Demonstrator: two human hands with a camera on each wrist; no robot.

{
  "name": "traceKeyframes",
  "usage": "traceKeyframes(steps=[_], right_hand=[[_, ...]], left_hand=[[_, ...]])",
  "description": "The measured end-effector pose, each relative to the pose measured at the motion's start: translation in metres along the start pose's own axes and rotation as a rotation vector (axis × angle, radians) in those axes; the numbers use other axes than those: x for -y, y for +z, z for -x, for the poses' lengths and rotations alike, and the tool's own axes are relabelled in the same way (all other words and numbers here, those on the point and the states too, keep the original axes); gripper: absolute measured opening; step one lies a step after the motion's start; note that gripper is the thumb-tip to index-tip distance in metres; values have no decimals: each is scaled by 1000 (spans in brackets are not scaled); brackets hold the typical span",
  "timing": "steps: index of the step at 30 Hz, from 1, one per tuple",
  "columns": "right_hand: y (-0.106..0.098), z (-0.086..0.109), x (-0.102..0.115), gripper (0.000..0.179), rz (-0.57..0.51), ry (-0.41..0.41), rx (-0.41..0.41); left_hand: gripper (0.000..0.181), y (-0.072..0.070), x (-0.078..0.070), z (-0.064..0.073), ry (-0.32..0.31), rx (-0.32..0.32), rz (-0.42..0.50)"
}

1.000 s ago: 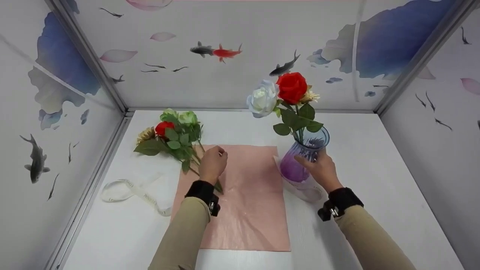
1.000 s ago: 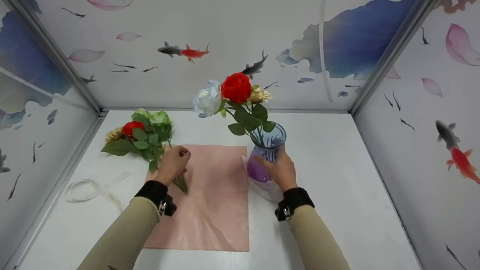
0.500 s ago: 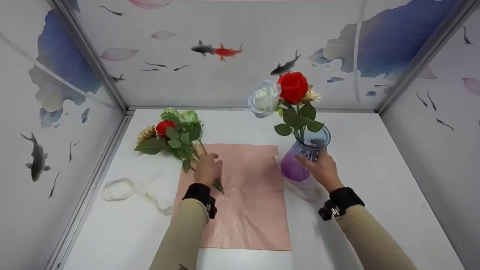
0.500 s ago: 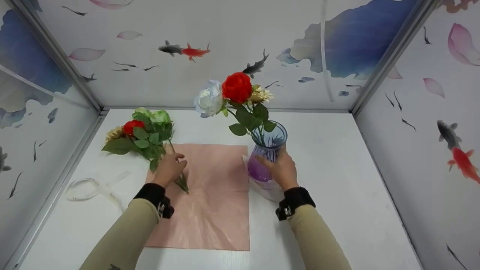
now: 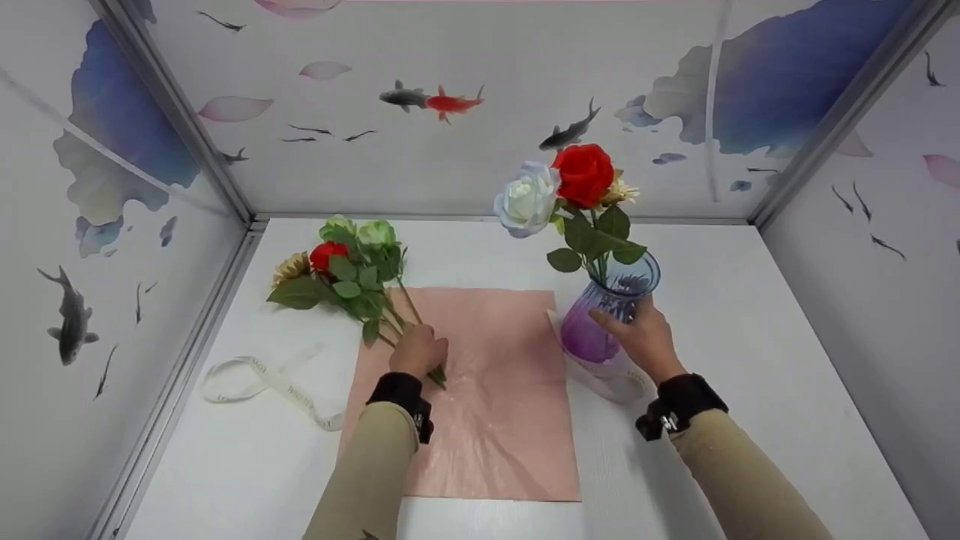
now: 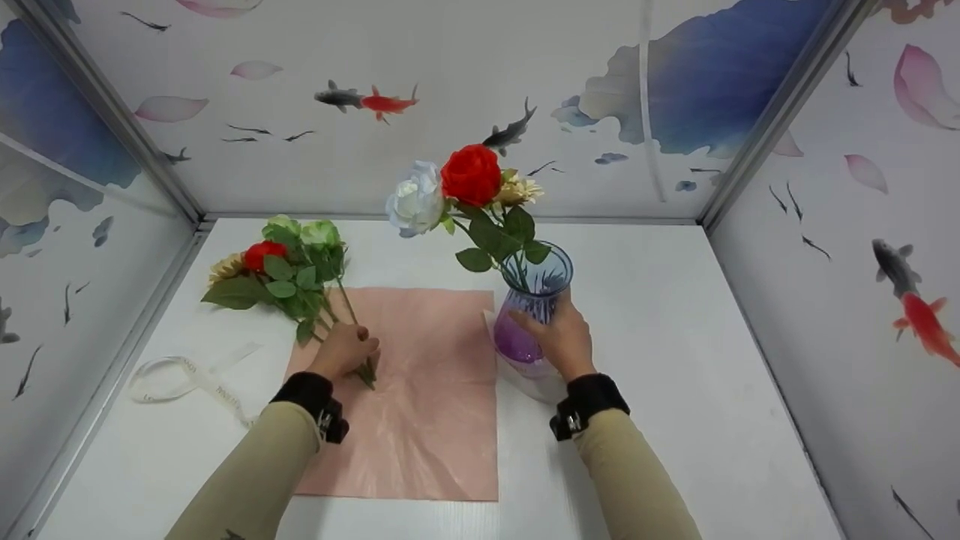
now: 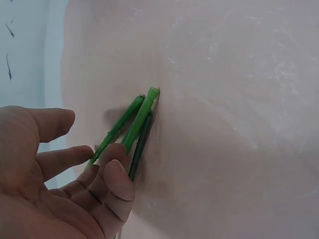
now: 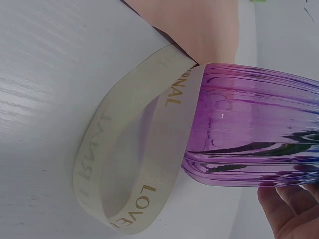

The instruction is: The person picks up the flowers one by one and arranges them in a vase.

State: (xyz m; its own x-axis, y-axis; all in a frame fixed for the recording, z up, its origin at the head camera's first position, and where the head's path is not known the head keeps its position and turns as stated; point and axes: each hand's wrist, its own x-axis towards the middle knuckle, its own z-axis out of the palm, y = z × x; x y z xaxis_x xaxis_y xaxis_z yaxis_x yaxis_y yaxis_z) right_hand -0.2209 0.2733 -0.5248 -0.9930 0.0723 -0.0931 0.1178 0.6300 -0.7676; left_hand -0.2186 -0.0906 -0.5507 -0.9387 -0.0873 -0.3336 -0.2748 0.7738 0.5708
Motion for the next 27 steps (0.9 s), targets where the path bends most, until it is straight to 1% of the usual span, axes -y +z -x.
traceKeyframes(steps=[4,6,9,12,15,17,20,22,24,27], right_hand=[[0,0,1,110,11,8,8],[-1,1,2,110,22,11,10],[-1,1,2,109,28,14,12],[-1,1,2,110,27,13,9],[-1,1,2,111,29,15,7],[0,1,1,111,27,14,9],[0,1,1,110,23,10,5],[0,1,1,109,23,9,4],[0,1,1,109,24,10,2],[0,1,1,111,18,17,10]], left_hand=[[33,0,1,0,28,-30,41],[33,-1,2,0,44,-37,86],[35,-2,3,0,63,-64,159],[38,-3,4,-2,47,-82,236],[37,-4,5,-3,15,-100,269],[37,-3,6,-4,10,-103,261],[44,-2,6,-4,21,-68,244],[48,-1,6,-4,29,-36,197],[49,0,5,-3,24,-5,143],[39,1,3,-3,14,12,72]])
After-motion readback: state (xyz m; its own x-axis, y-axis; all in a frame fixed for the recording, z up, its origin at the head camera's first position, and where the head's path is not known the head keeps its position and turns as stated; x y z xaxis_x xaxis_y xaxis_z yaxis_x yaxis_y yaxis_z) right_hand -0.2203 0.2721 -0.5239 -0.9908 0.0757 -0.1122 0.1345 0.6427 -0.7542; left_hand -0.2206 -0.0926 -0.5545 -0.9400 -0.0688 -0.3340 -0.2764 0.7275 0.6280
